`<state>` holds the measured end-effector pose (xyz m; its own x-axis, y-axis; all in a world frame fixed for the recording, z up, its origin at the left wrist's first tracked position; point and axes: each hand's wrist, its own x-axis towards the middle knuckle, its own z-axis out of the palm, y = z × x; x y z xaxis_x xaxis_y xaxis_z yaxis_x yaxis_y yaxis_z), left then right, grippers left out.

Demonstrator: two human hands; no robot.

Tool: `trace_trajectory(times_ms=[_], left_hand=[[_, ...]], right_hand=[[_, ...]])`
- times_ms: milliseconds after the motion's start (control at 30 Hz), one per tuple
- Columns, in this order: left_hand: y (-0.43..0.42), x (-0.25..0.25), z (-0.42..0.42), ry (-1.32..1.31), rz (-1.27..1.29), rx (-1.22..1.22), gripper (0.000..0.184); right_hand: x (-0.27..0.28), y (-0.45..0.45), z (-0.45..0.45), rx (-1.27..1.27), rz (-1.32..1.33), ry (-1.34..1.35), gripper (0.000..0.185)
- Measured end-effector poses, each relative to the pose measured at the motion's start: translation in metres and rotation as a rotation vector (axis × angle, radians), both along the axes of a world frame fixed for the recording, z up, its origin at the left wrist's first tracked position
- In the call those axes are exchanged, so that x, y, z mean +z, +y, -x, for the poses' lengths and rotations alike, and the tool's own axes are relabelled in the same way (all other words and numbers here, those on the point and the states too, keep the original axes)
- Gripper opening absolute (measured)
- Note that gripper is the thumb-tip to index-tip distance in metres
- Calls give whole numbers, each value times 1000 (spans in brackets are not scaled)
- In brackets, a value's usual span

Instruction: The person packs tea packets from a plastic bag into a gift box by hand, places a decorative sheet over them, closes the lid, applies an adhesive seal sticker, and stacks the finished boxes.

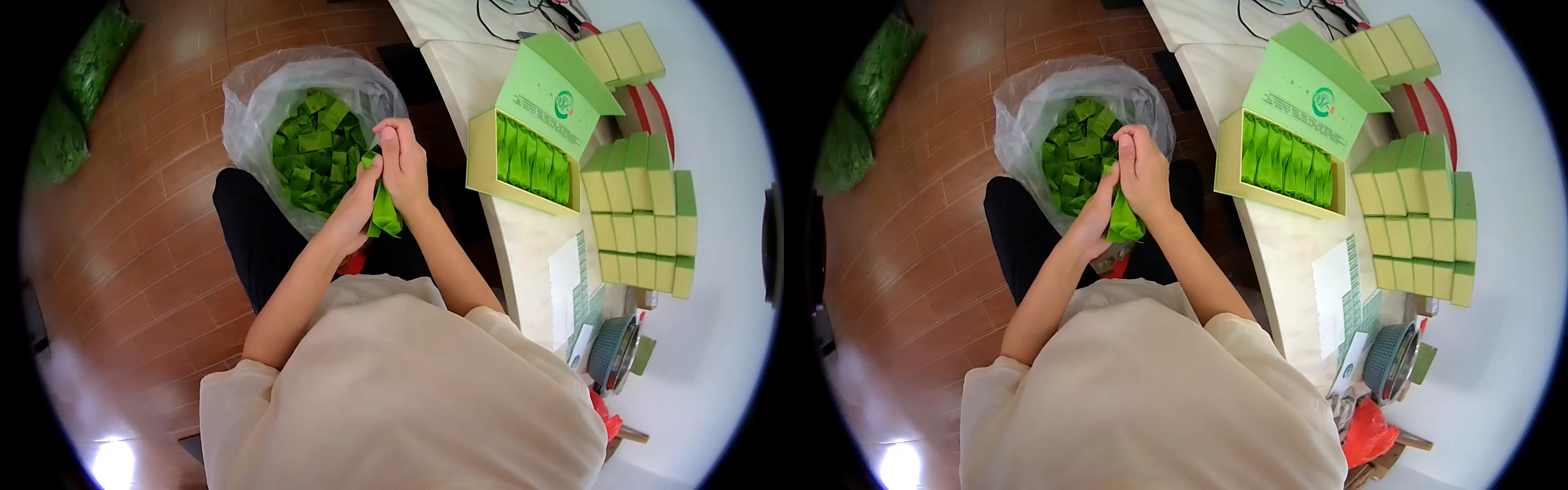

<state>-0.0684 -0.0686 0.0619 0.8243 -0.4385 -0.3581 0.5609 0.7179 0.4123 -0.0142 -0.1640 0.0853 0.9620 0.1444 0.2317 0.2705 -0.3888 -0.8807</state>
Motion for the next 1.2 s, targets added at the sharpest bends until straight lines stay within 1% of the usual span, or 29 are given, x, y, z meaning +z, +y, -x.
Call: trace_trajectory(times_ms=[33, 67, 100, 133, 200, 233, 267, 300, 333, 400, 433, 467, 533, 567, 600, 633, 667, 700, 767, 800, 833, 867, 933, 967, 1000, 1067, 1100, 1167, 1200], left_hand=[[-3, 3, 2, -3, -19, -8, 54], [-7, 5, 4, -26, -153, 11, 56], [-10, 8, 7, -50, -287, 28, 59], [-11, 19, 9, -53, -306, 12, 59], [-13, 48, 7, -198, -364, -40, 64], [-15, 51, 3, -215, -379, -67, 64], [-17, 54, -2, -311, -474, -34, 64], [-21, 58, -8, -414, -563, -3, 63], [-28, 62, -13, -447, -573, -37, 63], [-49, 67, -29, -747, -793, 241, 56], [-66, 83, -31, -789, -712, 224, 62], [-83, 100, -33, -827, -629, 204, 71], [-122, 119, -38, -999, -397, 159, 85], [-139, 128, -37, -990, -346, 56, 91], [-158, 128, -42, -1046, -340, 19, 90], [-177, 129, -47, -1102, -332, -18, 89], [-191, 131, -56, -1220, -300, -109, 88], [-205, 133, -65, -1232, -285, -130, 88], [-228, 138, -84, -1432, -627, -139, 72], [-238, 138, -94, -1517, -805, -135, 66], [-249, 128, -111, -1567, -938, -66, 55], [-254, 119, -125, -1564, -931, -61, 55], [-259, 105, -146, -1901, -1128, -247, 44], [-261, 100, -143, -1895, -1161, -254, 39], [-262, 94, -141, -1888, -1167, -251, 39], [-259, 88, -135, -2052, -1210, -250, 41], [-258, 85, -133, -2067, -1259, -262, 46], [-258, 82, -133, -2070, -1296, -258, 49], [-258, 81, -133, -2080, -1325, -240, 52]], right_hand=[[0, -1, -2, -43, 93, -230, 18], [0, -3, -3, -93, 187, -456, 15], [2, -10, 0, -110, 233, -439, 13], [6, -16, 1, -130, 218, -436, 13], [16, -31, 0, -111, 282, -390, 20], [38, -34, 10, -129, 90, -123, 20], [43, -44, 8, -156, 85, -226, 21], [52, -57, 11, -139, 18, -111, 21], [72, -66, 19, -123, -54, -5, 20], [99, -84, 34, -37, -189, 53, 23], [100, -93, 40, -1, -183, -14, 33], [102, -101, 43, -38, -47, -225, 45], [123, -121, 54, -265, 87, -309, 50], [128, -137, 53, -385, 135, -398, 52], [132, -156, 50, -499, 189, -482, 53], [135, -175, 50, -575, 234, -466, 52], [141, -196, 50, -634, 257, -428, 51], [143, -217, 48, -686, 230, -425, 51], [148, -255, 39, -748, 213, -421, 50], [150, -272, 33, -814, 259, -401, 51], [152, -286, 26, -873, 306, -383, 51], [150, -296, 17, -872, 315, -384, 51], [133, -311, -4, -859, 560, -362, 51], [124, -316, -15, -839, 716, -523, 48], [115, -321, -21, -831, 715, -523, 48], [108, -316, -27, -776, 897, -378, 38], [105, -314, -29, -768, 890, -372, 38], [103, -312, -28, -722, 979, -386, 30], [99, -311, -27, -719, 978, -379, 30]])
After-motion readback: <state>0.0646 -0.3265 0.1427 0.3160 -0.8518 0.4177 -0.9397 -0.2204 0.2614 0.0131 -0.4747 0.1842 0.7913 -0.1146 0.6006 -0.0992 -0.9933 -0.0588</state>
